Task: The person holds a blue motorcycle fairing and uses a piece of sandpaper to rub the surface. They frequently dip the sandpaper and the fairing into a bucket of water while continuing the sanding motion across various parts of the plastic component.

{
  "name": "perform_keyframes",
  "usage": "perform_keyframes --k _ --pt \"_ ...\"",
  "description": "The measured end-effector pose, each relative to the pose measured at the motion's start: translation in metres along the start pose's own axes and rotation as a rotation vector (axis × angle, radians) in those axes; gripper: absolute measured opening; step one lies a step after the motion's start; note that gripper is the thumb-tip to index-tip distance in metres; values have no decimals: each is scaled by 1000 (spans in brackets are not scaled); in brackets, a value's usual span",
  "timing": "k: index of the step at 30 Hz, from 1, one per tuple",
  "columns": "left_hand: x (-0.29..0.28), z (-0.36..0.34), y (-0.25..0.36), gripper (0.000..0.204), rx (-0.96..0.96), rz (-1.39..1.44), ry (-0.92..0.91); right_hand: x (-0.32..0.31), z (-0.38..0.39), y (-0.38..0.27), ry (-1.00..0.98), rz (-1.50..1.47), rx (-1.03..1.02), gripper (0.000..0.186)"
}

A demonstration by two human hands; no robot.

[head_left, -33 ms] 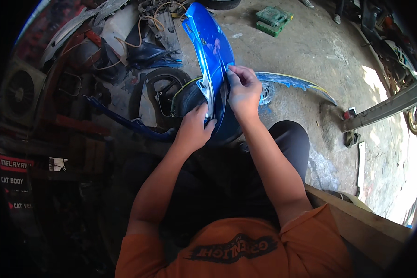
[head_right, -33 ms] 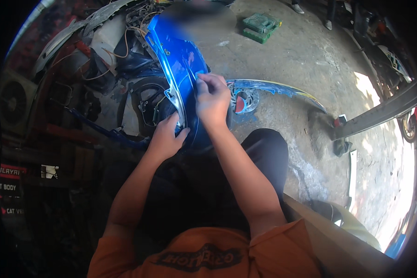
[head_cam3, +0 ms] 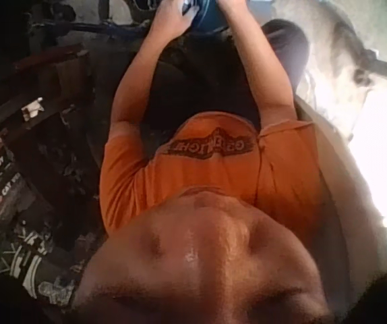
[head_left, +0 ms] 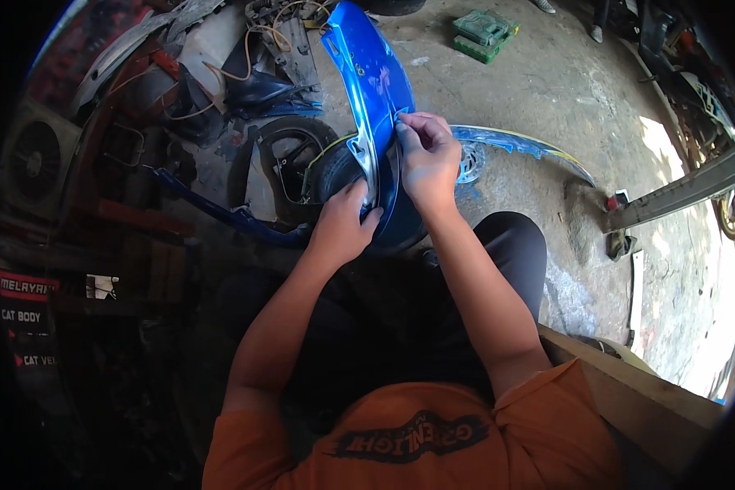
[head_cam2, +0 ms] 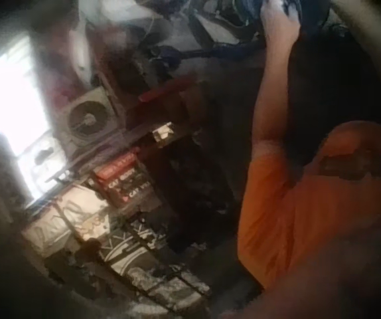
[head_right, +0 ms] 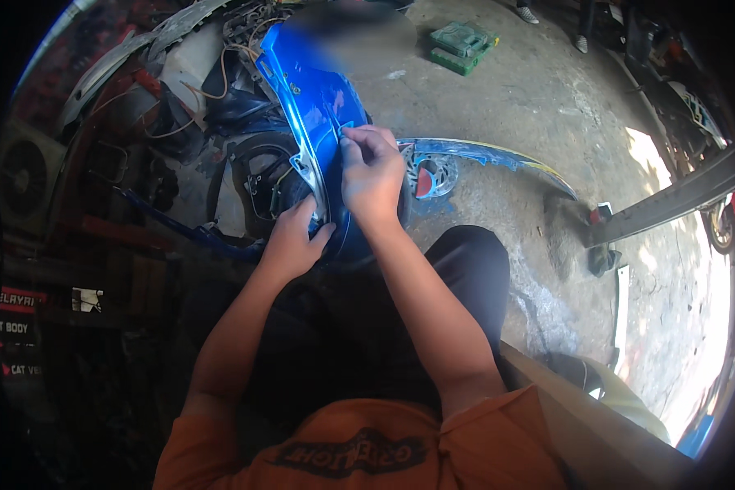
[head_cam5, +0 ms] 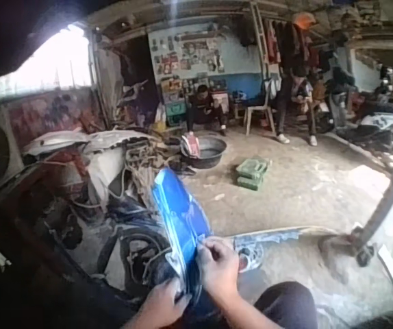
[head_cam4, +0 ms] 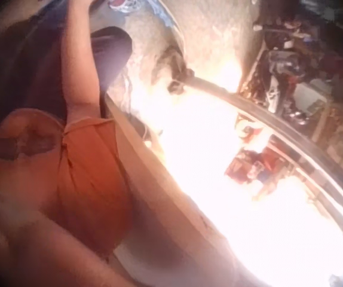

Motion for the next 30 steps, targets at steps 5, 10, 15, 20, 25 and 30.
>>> perform_keyframes --k 5,10,15,20,25,30 --pt "-2 -4 -3 35 -21 33 -27 -12 25 36 -88 -328 565 7" --pt "-16 -9 0 31 -19 79 106 -11 27 45 -88 -342 689 7" --pt "-48 -14 -13 29 -206 163 270 -3 37 57 -215 -221 657 8" --pt "-71 -2 -37 31 -309 235 475 -2 43 67 -284 -281 796 2" --pt "-96 16 -40 33 -339 288 608 4 49 60 -311 -177 806 4" --pt "-109 33 -54 29 -197 453 684 20 49 26 -339 -303 534 2"
Point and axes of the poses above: each hand's wrist, its own z-axis away from the middle knuckle, its own x-axis out of the palm, y = z × x, the point moved 7 cm from there along -z, towards the middle knuckle
